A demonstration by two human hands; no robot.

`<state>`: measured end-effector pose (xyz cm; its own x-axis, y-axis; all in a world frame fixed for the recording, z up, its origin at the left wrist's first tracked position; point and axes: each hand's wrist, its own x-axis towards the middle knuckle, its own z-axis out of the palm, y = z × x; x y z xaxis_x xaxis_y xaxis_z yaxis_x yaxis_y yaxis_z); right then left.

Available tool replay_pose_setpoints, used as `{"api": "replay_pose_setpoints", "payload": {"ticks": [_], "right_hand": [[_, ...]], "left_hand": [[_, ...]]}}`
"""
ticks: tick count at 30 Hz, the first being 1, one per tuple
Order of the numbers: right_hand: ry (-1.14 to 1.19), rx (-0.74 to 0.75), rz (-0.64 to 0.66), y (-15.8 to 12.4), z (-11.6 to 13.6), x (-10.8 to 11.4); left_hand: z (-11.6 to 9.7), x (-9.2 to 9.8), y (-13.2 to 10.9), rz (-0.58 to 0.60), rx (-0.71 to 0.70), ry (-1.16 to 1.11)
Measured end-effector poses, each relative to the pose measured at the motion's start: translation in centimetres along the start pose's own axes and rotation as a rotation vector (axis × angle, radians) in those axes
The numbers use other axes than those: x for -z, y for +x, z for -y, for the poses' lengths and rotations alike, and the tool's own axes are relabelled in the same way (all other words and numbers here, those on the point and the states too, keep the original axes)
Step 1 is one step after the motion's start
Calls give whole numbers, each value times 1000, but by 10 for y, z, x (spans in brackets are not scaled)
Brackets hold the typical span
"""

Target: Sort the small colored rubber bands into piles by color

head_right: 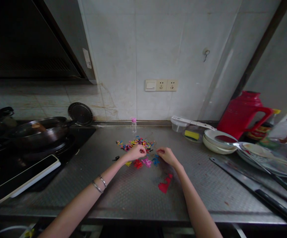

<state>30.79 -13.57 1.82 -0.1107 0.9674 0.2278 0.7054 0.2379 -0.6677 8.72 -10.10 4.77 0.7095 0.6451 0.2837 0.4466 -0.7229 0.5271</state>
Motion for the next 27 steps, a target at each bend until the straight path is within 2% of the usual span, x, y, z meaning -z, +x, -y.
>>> {"api": "replay_pose_setpoints", "payload": {"ticks": [2,6,10,13,15,19,22,27], "right_hand": [[9,1,-7,0,1,0],[11,-10,-19,0,1,0],[0,-2,-12,0,0,1],[-10,-4,-11,-1,1,2],[-24,-4,-16,-2,2,2],[-57,-5,-21,-2,4,0],[-91,23,-13,4,5,0],[-178,87,-13,29,3,3]], "left_hand": [[-7,-14,6,17,-1,36],[-17,-36,12,38,101,94],[-18,-37,9,37,83,105],[-8,-24,4,-7,52,41],[5,-12,-1,-55,79,-8],[44,19,-17,-166,195,-132],[75,42,-34,-236,334,-190],[109,61,-58,-334,457,-259]]}}
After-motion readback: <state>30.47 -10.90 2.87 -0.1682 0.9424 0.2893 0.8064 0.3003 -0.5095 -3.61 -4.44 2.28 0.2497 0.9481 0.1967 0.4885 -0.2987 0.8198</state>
